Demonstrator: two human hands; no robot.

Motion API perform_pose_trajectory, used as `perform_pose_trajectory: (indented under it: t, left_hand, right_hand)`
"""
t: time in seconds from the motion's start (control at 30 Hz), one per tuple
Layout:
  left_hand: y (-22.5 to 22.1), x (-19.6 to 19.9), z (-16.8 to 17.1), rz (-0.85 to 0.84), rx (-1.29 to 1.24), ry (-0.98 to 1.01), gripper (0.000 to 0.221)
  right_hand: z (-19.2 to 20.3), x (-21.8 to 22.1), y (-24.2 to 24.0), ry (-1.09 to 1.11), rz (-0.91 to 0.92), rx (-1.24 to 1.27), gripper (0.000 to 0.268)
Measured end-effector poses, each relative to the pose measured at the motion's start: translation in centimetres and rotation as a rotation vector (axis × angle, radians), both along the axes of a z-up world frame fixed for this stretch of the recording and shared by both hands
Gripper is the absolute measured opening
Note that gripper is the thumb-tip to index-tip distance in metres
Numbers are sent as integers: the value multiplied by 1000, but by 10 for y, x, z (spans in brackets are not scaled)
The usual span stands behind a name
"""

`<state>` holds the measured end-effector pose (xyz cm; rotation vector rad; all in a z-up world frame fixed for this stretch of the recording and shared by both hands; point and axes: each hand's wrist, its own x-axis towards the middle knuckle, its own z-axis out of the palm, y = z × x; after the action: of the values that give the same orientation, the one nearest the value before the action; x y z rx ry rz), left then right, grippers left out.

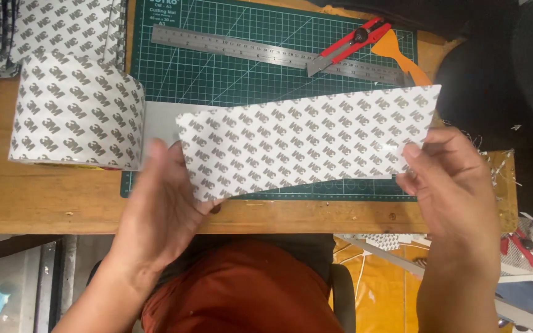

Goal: Measuring and cutting adhesive sheets into strips using scissors and a ruler on a cutting mat

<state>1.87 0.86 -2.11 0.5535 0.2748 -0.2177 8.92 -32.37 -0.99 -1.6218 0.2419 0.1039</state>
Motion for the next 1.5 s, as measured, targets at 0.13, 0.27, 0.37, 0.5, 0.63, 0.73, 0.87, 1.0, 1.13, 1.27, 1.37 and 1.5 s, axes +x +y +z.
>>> perform_pose_trajectory:
  t: [0.13,0.27,0.37,0.5,0.63,0.73,0.87,1.0,1.13,1.27,1.37,1.5]
  left_hand:
    - [-2,-8,-8,-5,709,19,5]
    - [-4,-4,-7,32,1189,-242,18]
    - [-6,-3,-12,126,1349,-290,33]
    - [-9,-2,-16,210,1456,-354,25]
    - [-7,2,-21,382,1712,-564,12]
    - [-6,5,-27,413,1715,-585,12]
    - [-5,4,-32,381,1741,-537,15]
    - [-5,3,-38,359,1761,-537,14]
    - [-5,3,-43,369,1762,-511,18]
    - [-5,5,-45,406,1771,-546,20]
    - [-5,5,-45,403,1801,-501,21]
    - [-6,7,-42,409,1793,-577,15]
  right_hand:
    - [-9,5,-15,-13,18,-56,14]
    - [-14,7,-31,9,88,-97,8]
    - [-14,8,-38,38,100,-98,7]
    - [-10,10,-40,55,139,-151,9]
    - [-6,13,-43,29,267,-215,8]
    - [-18,17,-52,-39,308,-261,9]
    - [2,21,-36,93,244,-586,19]
    - [16,22,-21,141,267,-730,22]
    - [-1,21,-32,60,282,-678,9]
    - [13,23,-20,196,283,-738,12]
    - [12,23,-23,198,292,-701,10]
    - [2,23,-31,202,305,-733,14]
